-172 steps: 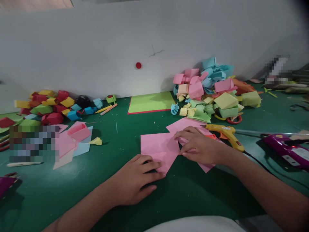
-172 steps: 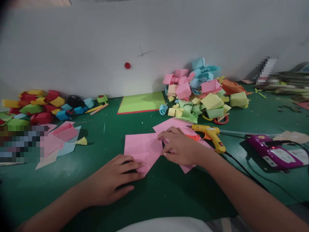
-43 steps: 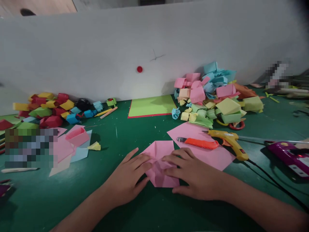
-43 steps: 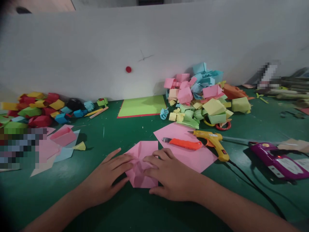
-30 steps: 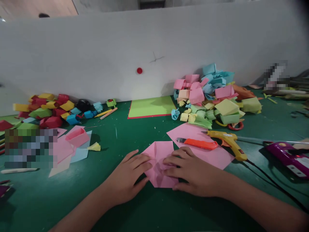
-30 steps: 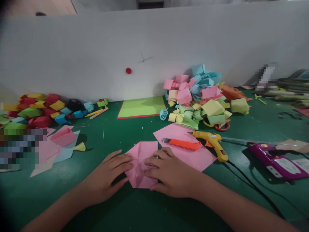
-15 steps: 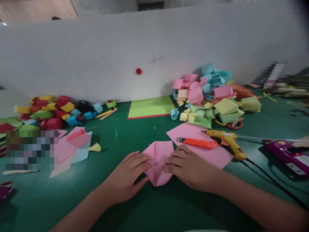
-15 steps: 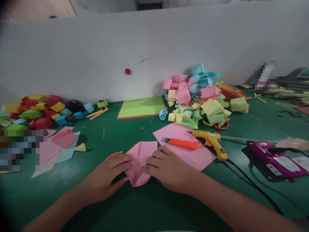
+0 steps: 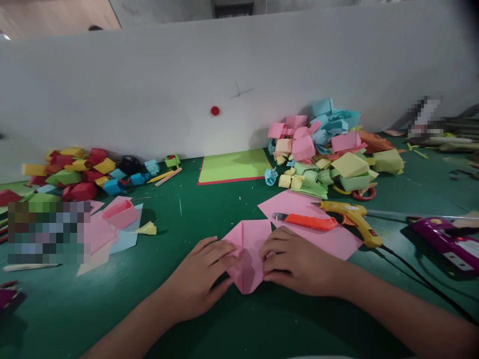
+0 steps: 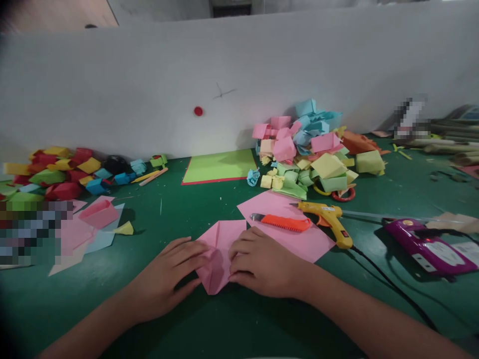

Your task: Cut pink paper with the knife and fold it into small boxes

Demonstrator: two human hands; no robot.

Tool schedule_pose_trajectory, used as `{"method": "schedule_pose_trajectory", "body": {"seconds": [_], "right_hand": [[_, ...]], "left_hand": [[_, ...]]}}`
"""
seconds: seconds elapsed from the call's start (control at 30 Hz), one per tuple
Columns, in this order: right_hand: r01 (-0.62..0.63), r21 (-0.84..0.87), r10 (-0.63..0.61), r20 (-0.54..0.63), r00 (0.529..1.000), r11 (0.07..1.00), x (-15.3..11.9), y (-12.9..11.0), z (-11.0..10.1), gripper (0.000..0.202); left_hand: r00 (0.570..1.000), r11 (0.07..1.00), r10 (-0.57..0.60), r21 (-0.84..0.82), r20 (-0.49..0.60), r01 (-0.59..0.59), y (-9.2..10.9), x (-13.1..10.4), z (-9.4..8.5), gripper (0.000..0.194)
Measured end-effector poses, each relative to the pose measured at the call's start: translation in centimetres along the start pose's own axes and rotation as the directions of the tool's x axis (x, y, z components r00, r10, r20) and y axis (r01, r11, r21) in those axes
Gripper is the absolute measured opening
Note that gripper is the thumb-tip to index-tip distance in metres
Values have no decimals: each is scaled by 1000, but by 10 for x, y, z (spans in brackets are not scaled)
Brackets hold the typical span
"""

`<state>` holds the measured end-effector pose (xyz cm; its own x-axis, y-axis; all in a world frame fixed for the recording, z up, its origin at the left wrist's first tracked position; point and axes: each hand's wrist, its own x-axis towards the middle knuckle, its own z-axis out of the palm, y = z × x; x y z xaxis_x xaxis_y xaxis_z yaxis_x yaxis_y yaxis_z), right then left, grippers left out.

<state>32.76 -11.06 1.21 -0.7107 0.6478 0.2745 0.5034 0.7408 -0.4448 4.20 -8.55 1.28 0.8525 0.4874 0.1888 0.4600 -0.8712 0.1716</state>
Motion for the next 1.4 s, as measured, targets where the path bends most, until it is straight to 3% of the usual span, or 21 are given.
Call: {"method": "schedule_pose_trajectory", "body": {"seconds": [0.17, 0.47, 0.77, 1.4], "right_hand": [[-178, -24, 177, -38, 984, 984, 4, -3, 6, 18], [-328, -28, 324, -106, 940, 944, 14, -5, 19, 12], [-346, -111, 338, -91, 937, 931, 21, -5, 22, 17], [-348, -135, 335, -108, 936, 928, 19, -2, 27, 27]], "left_hand": [[1000, 1000, 6, 13, -5, -6, 1, 0, 2, 36], [999, 999, -11, 47, -46, 13, 4, 1, 9, 35], [994, 1000, -22, -11, -109, 21, 7, 4, 8, 31], [996, 999, 39, 39, -76, -36, 6, 2, 8, 32]]}}
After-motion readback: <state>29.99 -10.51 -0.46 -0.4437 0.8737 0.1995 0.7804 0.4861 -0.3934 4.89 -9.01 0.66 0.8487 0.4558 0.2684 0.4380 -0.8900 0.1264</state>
